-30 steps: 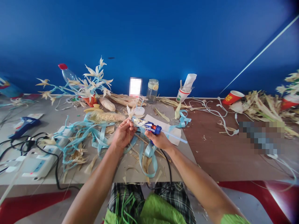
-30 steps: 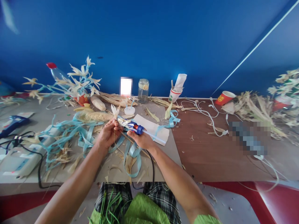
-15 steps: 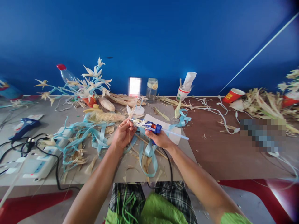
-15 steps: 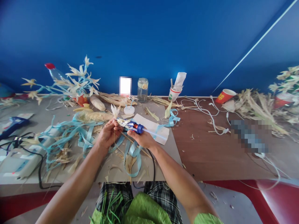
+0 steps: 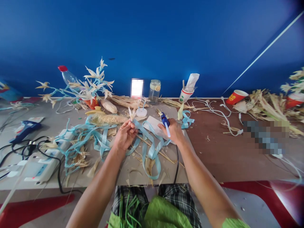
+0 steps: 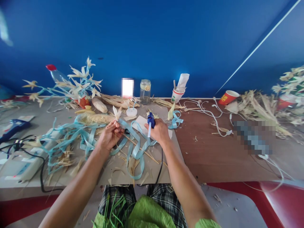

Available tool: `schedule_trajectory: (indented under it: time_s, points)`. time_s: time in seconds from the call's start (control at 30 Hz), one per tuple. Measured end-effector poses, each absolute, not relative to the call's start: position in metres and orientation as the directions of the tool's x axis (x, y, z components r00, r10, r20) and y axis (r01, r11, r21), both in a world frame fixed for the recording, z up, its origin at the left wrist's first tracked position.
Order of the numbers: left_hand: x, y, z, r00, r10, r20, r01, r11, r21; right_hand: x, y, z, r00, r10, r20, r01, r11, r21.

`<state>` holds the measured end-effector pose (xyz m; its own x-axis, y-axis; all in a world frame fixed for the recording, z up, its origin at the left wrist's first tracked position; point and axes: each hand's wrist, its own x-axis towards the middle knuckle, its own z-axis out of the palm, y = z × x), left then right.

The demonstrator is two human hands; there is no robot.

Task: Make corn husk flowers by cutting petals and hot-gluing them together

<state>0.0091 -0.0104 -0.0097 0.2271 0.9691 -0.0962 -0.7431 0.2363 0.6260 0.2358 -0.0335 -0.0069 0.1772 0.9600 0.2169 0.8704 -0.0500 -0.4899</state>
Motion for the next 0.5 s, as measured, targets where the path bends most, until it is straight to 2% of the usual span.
schedule_trajectory:
  time_s: [0.13, 0.33, 0.5]
  points:
    - [0.0080, -0.0095, -0.0093, 0.218, 0.971, -0.097, -0.742, 0.229, 0.630, 0.2387, -0.0336, -0.0088, 0.139, 0.975, 0.172, 0.931, -0.070, -0.359]
    - [0.0047, -0.0072, -0.0102, 0.232, 0.969, -0.087, -0.758, 0.236, 0.607, 0.2393, -0.0372, -0.0085, -0.090, 0.994, 0.055, 0.977, 0.099, -0.190]
    - [0.0031, -0.0080, -0.0078, 0.248, 0.964, -0.098, -0.758, 0.256, 0.600, 0.2442, -0.0299, -0.0078, -0.178, 0.982, 0.066, 0.972, 0.186, -0.146]
